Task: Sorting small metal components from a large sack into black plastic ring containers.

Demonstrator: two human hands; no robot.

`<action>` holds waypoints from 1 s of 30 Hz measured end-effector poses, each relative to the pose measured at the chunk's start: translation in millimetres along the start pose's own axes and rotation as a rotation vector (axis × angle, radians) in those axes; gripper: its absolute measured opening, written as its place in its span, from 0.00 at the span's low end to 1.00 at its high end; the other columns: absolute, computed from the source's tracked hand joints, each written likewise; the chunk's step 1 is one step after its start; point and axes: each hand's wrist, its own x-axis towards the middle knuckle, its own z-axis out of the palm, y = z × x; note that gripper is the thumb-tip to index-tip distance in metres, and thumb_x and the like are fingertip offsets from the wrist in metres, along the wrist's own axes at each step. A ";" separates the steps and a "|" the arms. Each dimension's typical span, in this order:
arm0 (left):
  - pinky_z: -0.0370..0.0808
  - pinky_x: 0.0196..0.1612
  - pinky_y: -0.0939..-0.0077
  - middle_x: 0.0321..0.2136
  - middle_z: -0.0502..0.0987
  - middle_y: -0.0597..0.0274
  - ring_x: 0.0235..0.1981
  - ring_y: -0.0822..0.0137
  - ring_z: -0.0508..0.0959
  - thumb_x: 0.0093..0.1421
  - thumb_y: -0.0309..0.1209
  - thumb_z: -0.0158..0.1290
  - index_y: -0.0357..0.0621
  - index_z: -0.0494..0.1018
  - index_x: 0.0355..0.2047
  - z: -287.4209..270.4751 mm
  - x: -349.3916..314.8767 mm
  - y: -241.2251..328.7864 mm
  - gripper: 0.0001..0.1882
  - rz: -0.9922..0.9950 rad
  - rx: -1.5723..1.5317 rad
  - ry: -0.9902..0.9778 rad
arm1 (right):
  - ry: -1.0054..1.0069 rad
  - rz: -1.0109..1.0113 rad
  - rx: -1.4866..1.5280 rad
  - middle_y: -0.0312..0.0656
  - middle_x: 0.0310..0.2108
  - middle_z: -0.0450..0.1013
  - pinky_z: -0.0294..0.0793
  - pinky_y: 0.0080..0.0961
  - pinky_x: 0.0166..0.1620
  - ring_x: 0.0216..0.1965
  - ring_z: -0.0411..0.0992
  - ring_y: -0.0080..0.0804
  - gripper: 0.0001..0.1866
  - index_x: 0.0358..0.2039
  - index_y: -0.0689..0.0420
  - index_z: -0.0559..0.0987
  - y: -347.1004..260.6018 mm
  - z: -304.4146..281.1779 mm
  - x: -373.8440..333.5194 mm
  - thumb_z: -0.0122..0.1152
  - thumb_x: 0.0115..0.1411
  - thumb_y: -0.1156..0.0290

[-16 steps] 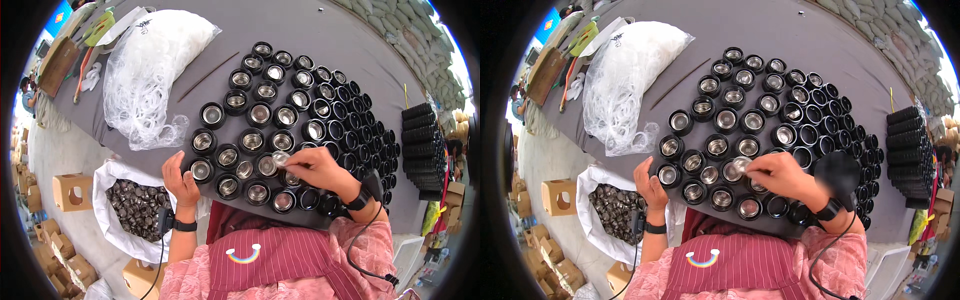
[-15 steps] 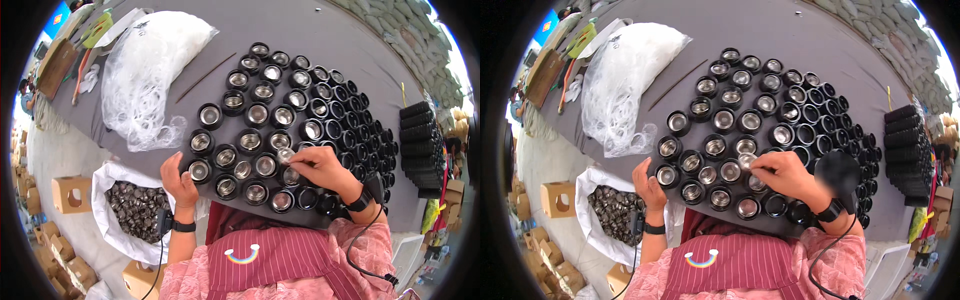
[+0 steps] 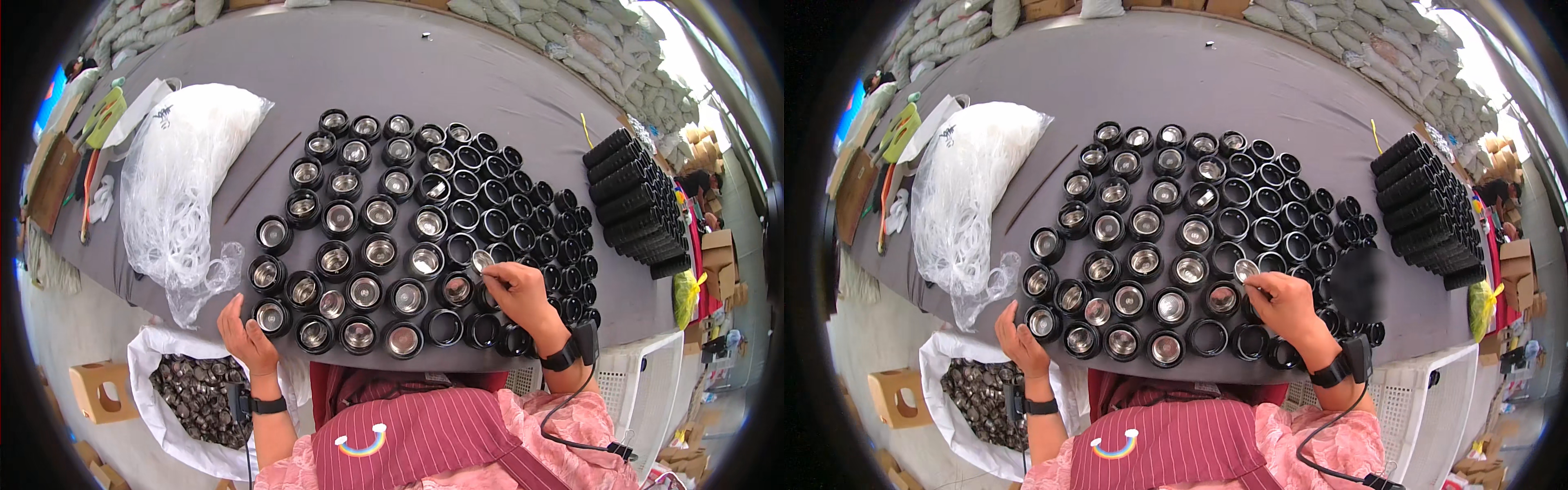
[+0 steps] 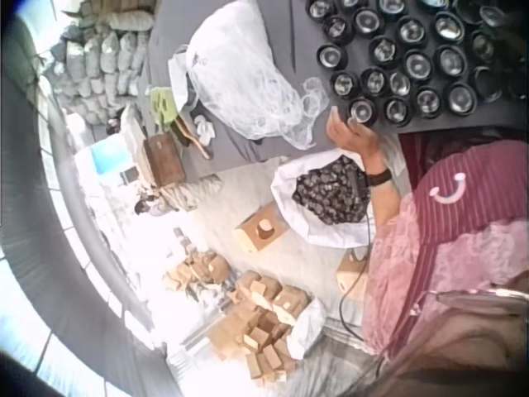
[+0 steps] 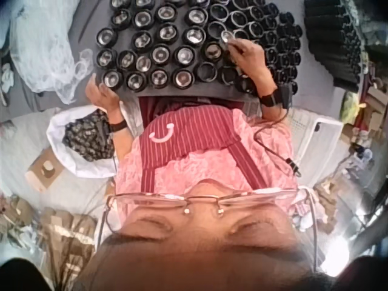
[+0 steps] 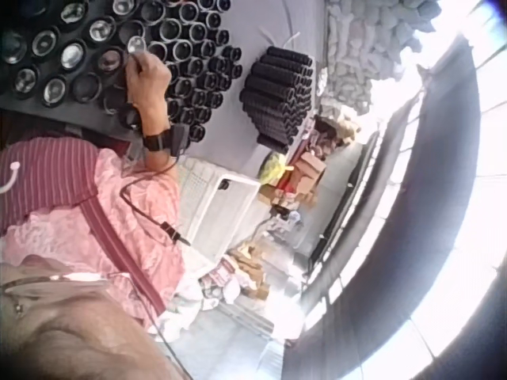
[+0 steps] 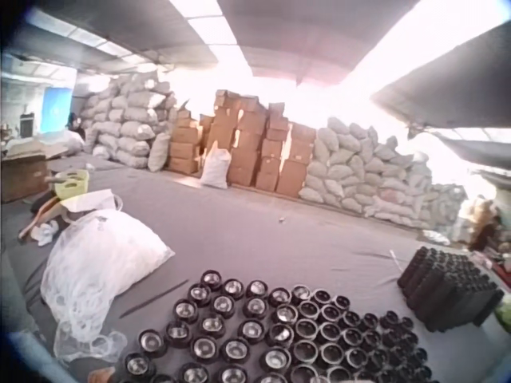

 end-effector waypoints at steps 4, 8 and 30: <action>0.67 0.56 0.55 0.48 0.77 0.46 0.50 0.46 0.73 0.72 0.45 0.37 0.33 0.73 0.51 1.3 -1.1 -3.1 0.26 -0.001 0.021 -0.012 | 0.065 -0.110 -0.110 0.43 0.24 0.77 0.75 0.32 0.29 0.26 0.77 0.41 0.05 0.32 0.55 0.83 12.2 9.4 21.7 0.65 0.54 0.71; 0.67 0.56 0.56 0.48 0.77 0.46 0.51 0.45 0.73 0.72 0.45 0.37 0.33 0.73 0.51 3.6 6.6 3.8 0.26 -0.015 -0.001 0.007 | -0.044 -0.163 -0.193 0.42 0.25 0.78 0.76 0.36 0.32 0.28 0.78 0.43 0.07 0.35 0.52 0.84 6.1 18.1 39.0 0.62 0.56 0.68; 0.68 0.54 0.55 0.45 0.78 0.47 0.47 0.45 0.74 0.70 0.46 0.40 0.34 0.74 0.48 -0.4 6.9 8.6 0.26 0.000 -0.035 0.038 | -0.250 -0.461 -0.063 0.38 0.27 0.76 0.76 0.36 0.33 0.28 0.77 0.41 0.05 0.29 0.51 0.83 -116.2 120.9 81.8 0.64 0.53 0.66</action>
